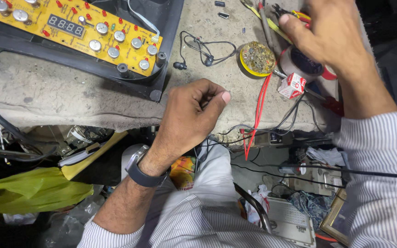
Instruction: The person twists together the ends of black and red wires by hand, then uses pliers to trim and hold the wire ends, and finally solders the twisted wire joint with a soldering iron over a workbench containing an amplifier circuit board.
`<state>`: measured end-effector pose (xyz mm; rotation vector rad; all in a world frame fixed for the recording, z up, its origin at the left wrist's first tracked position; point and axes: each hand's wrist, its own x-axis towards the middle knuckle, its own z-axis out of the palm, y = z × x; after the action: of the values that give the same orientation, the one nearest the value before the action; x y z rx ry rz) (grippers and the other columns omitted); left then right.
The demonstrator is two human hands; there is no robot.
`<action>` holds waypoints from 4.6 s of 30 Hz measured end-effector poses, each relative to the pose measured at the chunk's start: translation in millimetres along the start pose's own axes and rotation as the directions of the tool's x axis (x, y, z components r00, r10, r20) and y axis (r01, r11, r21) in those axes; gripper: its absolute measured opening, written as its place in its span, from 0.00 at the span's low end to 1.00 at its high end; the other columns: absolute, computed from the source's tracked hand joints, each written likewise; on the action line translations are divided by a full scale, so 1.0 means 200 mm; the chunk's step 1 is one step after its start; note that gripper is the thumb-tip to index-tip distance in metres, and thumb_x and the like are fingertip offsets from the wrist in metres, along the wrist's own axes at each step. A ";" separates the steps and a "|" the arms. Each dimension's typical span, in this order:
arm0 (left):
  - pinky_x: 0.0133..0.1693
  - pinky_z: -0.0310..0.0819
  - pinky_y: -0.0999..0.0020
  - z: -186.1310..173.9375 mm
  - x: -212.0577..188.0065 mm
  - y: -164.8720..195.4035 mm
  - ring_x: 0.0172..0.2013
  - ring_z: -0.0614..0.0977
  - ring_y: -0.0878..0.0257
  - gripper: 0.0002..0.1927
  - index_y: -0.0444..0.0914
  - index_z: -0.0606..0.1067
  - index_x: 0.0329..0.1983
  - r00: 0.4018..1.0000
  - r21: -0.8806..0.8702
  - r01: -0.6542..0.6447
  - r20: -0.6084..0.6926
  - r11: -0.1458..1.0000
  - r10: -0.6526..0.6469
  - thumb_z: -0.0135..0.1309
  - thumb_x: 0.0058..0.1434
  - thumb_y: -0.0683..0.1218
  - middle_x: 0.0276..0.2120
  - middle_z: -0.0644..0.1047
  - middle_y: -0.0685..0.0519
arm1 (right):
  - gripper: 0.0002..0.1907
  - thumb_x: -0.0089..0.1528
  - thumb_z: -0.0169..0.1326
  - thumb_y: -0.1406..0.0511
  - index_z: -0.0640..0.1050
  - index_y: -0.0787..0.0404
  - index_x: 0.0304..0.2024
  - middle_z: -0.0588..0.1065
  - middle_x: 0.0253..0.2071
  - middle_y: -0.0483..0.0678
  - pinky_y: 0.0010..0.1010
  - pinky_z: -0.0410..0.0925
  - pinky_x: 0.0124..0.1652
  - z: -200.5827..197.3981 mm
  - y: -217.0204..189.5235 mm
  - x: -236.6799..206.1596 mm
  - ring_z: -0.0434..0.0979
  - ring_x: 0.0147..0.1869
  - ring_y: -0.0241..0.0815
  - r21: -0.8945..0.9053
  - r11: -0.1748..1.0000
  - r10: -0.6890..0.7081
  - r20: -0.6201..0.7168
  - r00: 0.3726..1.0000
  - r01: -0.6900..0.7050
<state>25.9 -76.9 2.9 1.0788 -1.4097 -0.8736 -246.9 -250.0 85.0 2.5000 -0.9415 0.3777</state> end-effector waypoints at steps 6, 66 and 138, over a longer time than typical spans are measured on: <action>0.28 0.73 0.71 0.02 -0.01 0.00 0.24 0.80 0.68 0.09 0.32 0.80 0.39 0.997 0.065 -0.077 -0.016 0.995 0.078 0.61 0.64 0.44 0.28 0.80 0.49 | 0.09 0.69 0.60 0.67 0.80 0.66 0.49 0.79 0.38 0.45 0.21 0.71 0.42 -0.22 -0.51 -0.26 0.76 0.40 0.28 0.770 0.550 0.265 0.206 0.942 -0.323; 0.28 0.73 0.67 0.03 -0.02 0.01 0.24 0.81 0.64 0.08 0.34 0.80 0.38 0.995 0.124 -0.101 -0.003 0.987 0.102 0.60 0.63 0.45 0.29 0.80 0.49 | 0.22 0.65 0.60 0.78 0.67 0.64 0.58 0.78 0.49 0.52 0.20 0.72 0.35 0.10 -0.77 -0.34 0.77 0.39 0.31 0.970 -0.222 0.502 0.205 0.840 -0.104; 0.27 0.73 0.67 0.08 -0.07 0.03 0.23 0.80 0.64 0.05 0.36 0.79 0.37 0.982 0.167 -0.134 -0.110 0.977 0.154 0.61 0.63 0.43 0.30 0.80 0.51 | 0.28 0.68 0.61 0.82 0.57 0.58 0.53 0.77 0.45 0.58 0.16 0.69 0.36 0.17 -0.81 -0.43 0.77 0.39 0.31 0.997 0.080 0.520 -0.033 0.853 -0.010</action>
<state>8.8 -63.1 1.7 1.1141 -1.4531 -0.5888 -197.3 -109.5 -27.7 2.9758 -1.1948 2.3036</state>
